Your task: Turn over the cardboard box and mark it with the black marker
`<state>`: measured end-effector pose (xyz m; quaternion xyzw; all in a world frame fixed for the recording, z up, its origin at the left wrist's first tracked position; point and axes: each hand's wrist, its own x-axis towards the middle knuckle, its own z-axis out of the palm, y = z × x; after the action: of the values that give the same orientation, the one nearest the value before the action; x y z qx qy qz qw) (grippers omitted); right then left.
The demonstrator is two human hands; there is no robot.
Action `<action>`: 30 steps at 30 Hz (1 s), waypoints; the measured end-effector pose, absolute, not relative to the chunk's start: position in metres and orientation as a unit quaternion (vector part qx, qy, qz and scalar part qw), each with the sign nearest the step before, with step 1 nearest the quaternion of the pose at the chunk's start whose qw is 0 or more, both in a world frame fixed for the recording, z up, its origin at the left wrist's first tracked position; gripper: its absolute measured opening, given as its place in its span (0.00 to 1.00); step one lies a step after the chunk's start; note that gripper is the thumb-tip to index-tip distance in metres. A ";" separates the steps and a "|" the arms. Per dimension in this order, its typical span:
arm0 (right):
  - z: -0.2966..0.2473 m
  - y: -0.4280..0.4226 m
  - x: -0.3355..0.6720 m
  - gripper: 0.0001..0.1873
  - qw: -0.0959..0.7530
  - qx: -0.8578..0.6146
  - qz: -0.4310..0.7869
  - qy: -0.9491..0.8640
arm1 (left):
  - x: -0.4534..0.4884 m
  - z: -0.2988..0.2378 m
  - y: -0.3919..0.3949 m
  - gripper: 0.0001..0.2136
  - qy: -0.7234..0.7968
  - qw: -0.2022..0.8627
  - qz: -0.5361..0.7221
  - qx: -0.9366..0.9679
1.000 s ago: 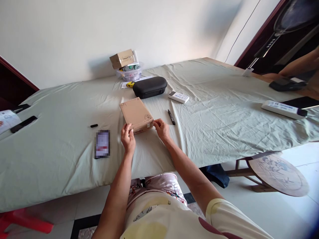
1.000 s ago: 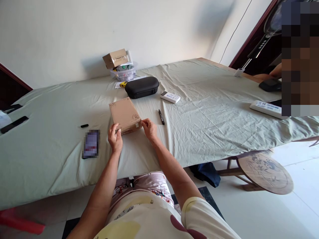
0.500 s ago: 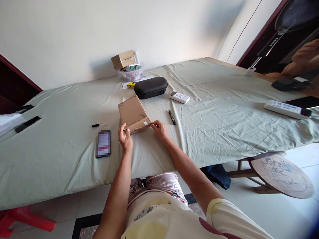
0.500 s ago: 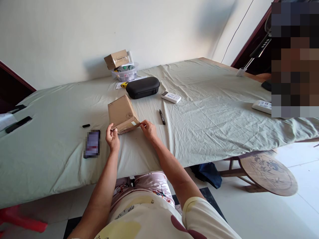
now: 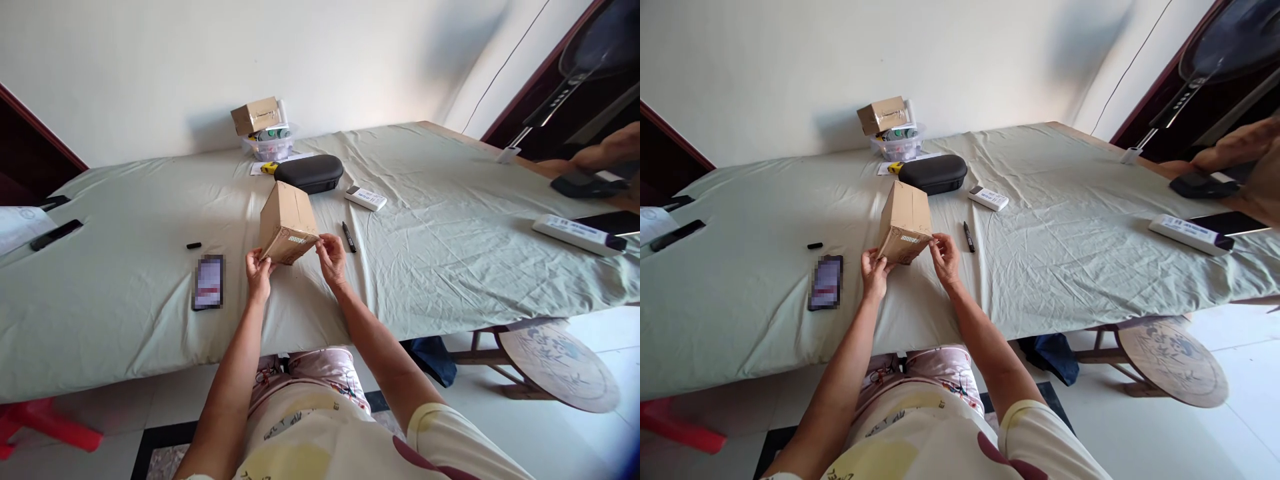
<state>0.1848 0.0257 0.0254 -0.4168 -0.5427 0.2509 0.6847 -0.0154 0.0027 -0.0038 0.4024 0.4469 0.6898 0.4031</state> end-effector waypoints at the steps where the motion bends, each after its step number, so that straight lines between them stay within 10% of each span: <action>1: 0.026 0.026 0.185 0.20 0.692 -0.412 0.248 -0.538 | -0.014 -0.005 0.002 0.20 0.467 0.391 0.673 0.420; 7: 0.023 0.025 0.180 0.24 0.631 -0.424 0.301 -0.577 | -0.007 -0.007 -0.002 0.14 0.557 0.188 0.605 0.537; 30: 0.018 0.025 0.184 0.05 0.343 -0.556 0.229 -0.722 | -0.012 -0.004 -0.001 0.12 0.558 0.211 0.627 0.501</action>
<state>0.1845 0.0254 0.0182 -0.5556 -0.7220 0.2291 0.3429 -0.0120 -0.0014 -0.0042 0.5011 0.5578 0.6271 0.2109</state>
